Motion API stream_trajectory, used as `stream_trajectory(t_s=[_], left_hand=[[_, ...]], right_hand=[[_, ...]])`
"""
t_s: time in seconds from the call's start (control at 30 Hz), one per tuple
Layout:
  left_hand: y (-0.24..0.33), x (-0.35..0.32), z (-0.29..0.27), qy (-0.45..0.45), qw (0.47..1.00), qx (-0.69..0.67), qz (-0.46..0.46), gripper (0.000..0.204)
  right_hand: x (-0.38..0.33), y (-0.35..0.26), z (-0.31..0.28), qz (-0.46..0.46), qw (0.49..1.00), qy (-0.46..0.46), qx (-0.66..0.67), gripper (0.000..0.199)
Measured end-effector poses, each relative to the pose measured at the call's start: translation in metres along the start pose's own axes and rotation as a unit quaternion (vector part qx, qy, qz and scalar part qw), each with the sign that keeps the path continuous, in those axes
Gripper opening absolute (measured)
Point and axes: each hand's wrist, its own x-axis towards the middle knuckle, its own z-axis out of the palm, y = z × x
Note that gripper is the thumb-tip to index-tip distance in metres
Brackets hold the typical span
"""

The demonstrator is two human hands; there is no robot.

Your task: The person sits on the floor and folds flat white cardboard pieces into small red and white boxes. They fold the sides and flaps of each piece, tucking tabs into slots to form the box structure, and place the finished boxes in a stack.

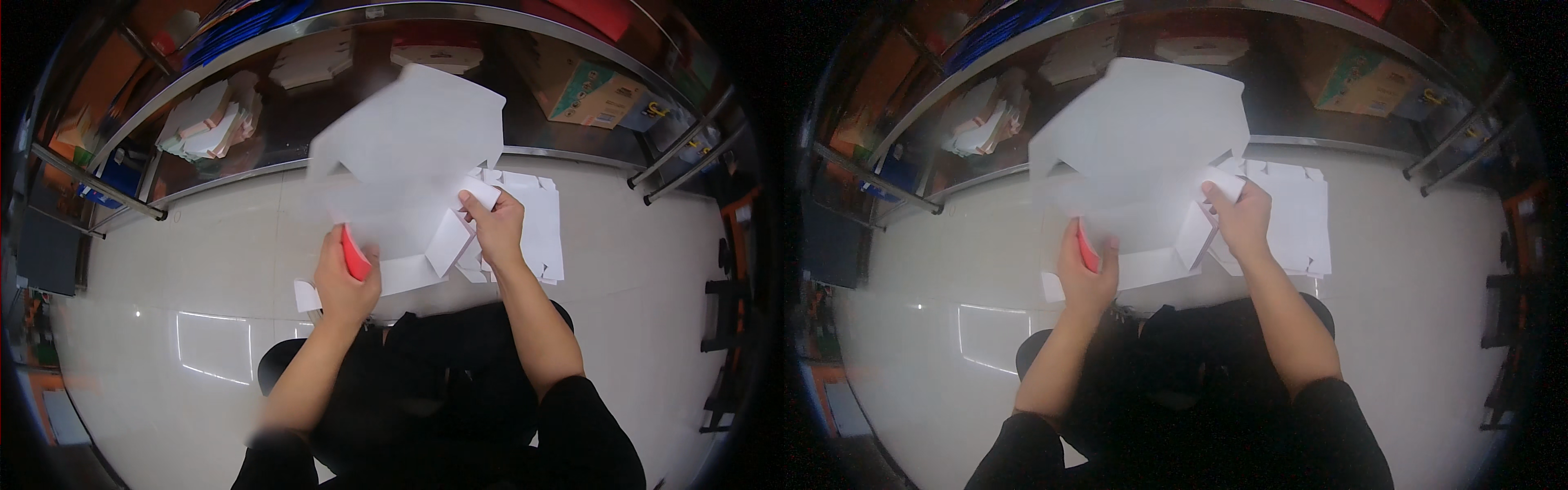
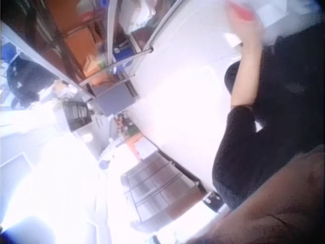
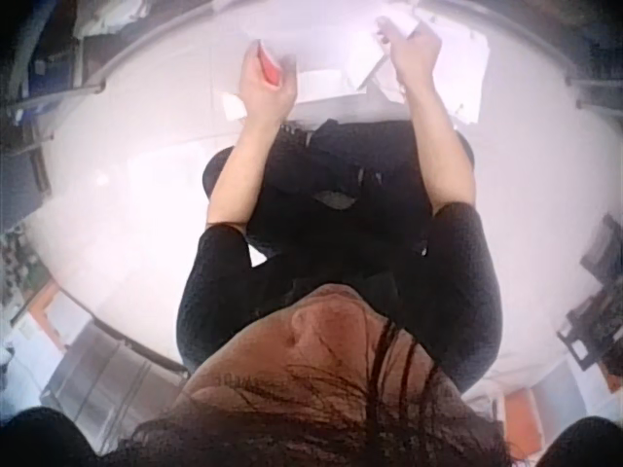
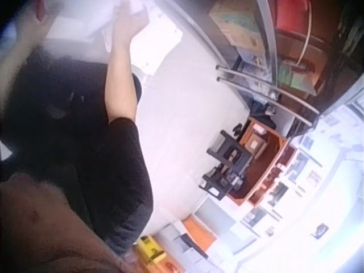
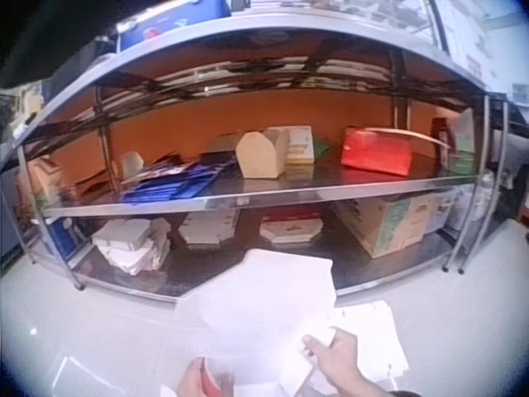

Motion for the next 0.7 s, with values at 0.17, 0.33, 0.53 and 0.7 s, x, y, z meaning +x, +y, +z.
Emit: stream_trajectory(t_s=[0.17, 0.33, 0.53, 0.7], left_hand=[[0.025, -0.017, 0.002, -0.064, 0.992, 0.034, 0.105, 0.045], [0.047, -0.033, 0.017, -0.187, 0.973, 0.023, 0.132, 0.053], [0.027, -0.031, 0.022, -0.162, 0.987, 0.006, 0.005, 0.055], [0.014, -0.017, 0.015, -0.099, 0.987, -0.040, -0.116, 0.056]], right_hand=[[0.014, 0.010, -0.003, 0.009, 0.998, 0.049, -0.039, 0.024], [0.036, 0.083, -0.014, -0.172, 0.980, 0.091, 0.048, 0.027], [0.029, 0.031, 0.005, -0.050, 0.957, -0.077, -0.275, 0.029], [0.043, 0.024, -0.023, -0.125, 0.969, -0.174, -0.119, 0.014]])
